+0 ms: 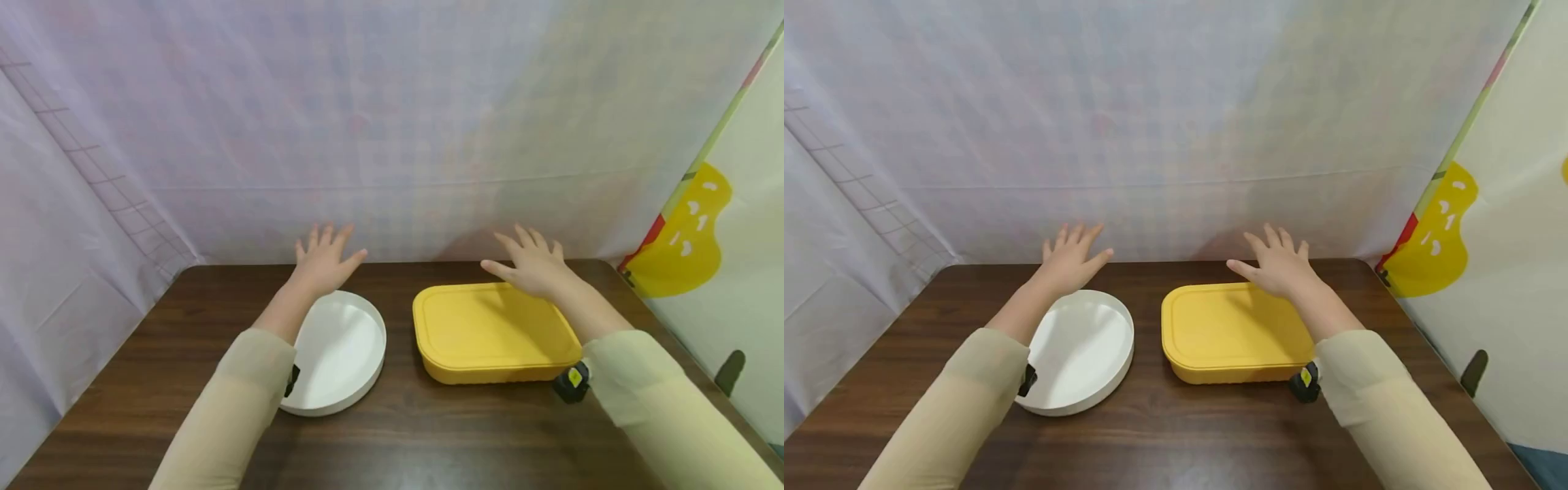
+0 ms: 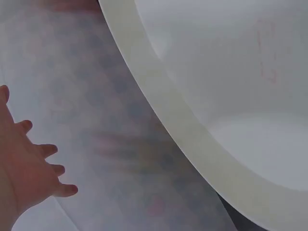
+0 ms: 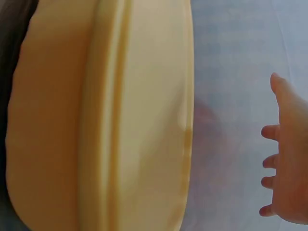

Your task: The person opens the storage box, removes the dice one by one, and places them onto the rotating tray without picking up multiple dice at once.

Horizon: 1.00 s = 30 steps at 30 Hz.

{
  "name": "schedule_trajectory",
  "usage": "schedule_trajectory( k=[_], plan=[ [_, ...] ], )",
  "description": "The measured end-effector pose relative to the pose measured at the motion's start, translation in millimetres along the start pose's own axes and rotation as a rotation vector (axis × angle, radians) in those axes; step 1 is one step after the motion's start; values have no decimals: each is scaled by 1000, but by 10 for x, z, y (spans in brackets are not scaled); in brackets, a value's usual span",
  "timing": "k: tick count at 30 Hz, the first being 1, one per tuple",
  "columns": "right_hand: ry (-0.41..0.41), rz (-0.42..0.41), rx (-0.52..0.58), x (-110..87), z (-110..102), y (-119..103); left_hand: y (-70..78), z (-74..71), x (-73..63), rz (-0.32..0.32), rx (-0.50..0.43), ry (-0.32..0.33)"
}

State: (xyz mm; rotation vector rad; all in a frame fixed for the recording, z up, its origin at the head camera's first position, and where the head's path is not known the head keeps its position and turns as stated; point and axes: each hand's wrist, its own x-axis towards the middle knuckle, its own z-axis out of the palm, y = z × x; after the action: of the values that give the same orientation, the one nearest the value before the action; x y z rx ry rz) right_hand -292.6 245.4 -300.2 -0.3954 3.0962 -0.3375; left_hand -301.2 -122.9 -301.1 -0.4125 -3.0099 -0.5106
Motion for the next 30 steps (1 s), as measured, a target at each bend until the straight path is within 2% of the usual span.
schedule_trajectory(
  k=[6,13,22,30],
  plan=[
    [36,-51,26,-200,14,57,96,33,-162,88,-37,31],
    [102,-99,53,-425,44,143,207,84,-341,159,-95,68],
    [181,-179,85,-720,101,243,374,281,-527,263,-159,96],
    [277,-237,107,-902,243,330,489,440,-640,309,-193,97]
  ],
)
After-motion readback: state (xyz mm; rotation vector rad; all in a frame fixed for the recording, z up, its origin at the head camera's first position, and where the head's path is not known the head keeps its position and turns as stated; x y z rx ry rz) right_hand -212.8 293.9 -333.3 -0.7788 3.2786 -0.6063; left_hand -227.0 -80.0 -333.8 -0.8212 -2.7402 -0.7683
